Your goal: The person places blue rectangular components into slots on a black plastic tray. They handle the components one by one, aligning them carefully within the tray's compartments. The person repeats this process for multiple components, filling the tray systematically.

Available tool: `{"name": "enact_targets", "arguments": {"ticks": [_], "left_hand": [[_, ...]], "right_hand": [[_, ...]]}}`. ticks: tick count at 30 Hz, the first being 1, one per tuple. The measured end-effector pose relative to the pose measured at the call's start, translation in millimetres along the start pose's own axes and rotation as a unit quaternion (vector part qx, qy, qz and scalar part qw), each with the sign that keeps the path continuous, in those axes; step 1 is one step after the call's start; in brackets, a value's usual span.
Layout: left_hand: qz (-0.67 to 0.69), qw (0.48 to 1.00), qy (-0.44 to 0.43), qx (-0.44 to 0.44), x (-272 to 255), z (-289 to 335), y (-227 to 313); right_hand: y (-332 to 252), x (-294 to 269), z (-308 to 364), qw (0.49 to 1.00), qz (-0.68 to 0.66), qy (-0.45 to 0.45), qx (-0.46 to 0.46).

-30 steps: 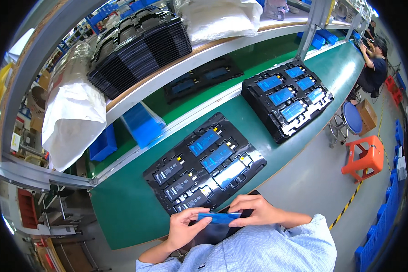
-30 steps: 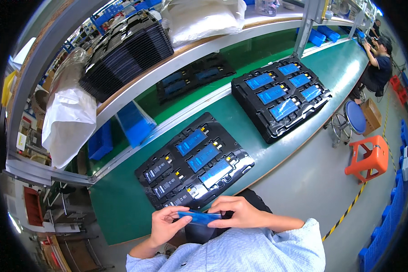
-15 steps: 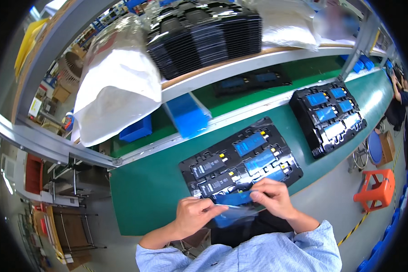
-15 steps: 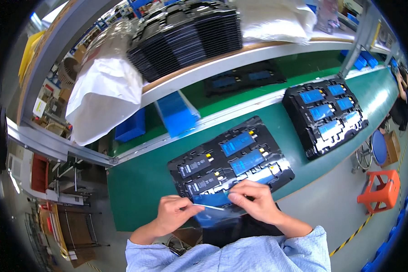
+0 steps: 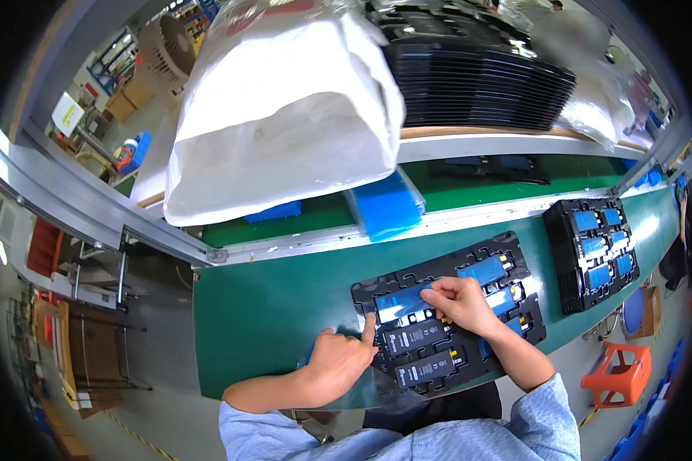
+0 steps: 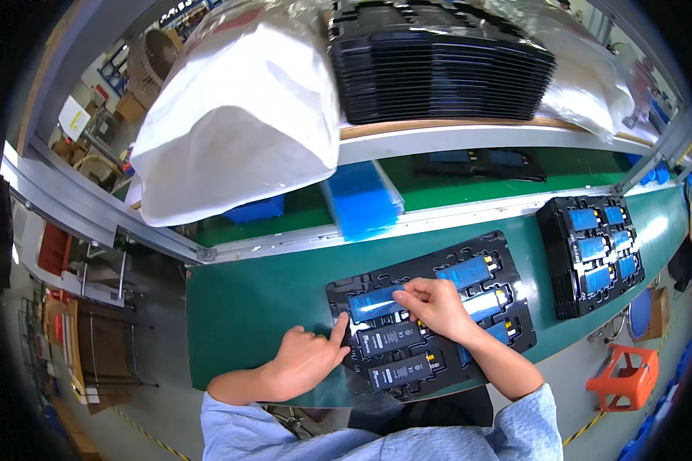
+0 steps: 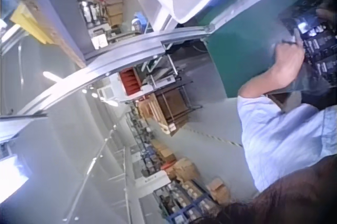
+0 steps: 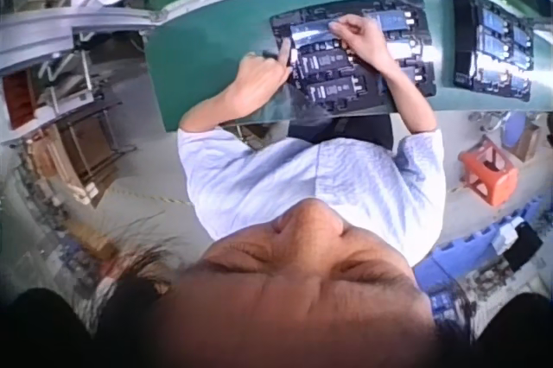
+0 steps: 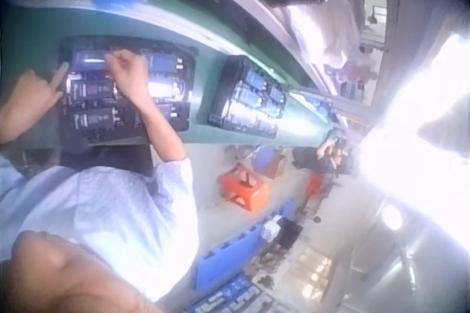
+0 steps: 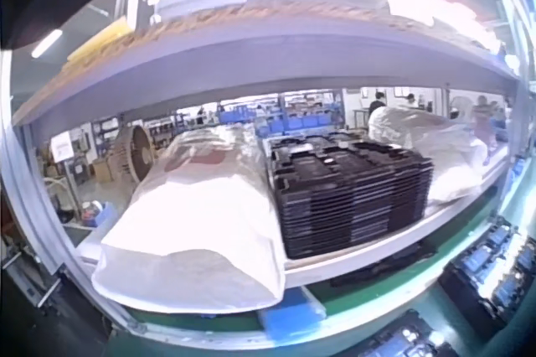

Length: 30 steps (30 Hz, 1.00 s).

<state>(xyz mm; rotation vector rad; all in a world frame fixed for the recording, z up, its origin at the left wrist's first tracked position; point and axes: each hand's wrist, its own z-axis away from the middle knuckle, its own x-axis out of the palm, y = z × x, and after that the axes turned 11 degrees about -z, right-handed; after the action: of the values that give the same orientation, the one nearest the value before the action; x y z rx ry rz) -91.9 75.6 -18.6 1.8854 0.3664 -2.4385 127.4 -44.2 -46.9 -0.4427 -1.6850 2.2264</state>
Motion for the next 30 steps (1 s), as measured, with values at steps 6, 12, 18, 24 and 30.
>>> {"name": "enact_targets", "arguments": {"ticks": [6, 12, 18, 24, 30], "left_hand": [[0.005, 0.999, 0.034, 0.021, 2.9, -0.7, -7.6], [0.004, 0.999, 0.043, 0.015, 2.3, -1.3, -9.7], [0.016, 0.999, 0.049, 0.012, 0.0, -3.3, -10.1], [0.022, 0.999, 0.027, 0.038, -2.5, -3.1, -12.0], [0.01, 0.998, 0.06, 0.015, 4.5, -4.7, -8.8]], "right_hand": [[4.8, -2.7, 0.6, 0.999, 0.011, 0.016, 0.044], [-0.1, 2.0, -3.5, 0.998, 0.022, 0.028, 0.046], [3.5, 2.8, -5.0, 0.998, 0.056, 0.029, 0.02], [-3.4, 4.5, -5.7, 0.997, 0.065, 0.028, 0.038], [-3.8, 4.8, -6.3, 0.996, 0.082, 0.029, 0.031]]}}
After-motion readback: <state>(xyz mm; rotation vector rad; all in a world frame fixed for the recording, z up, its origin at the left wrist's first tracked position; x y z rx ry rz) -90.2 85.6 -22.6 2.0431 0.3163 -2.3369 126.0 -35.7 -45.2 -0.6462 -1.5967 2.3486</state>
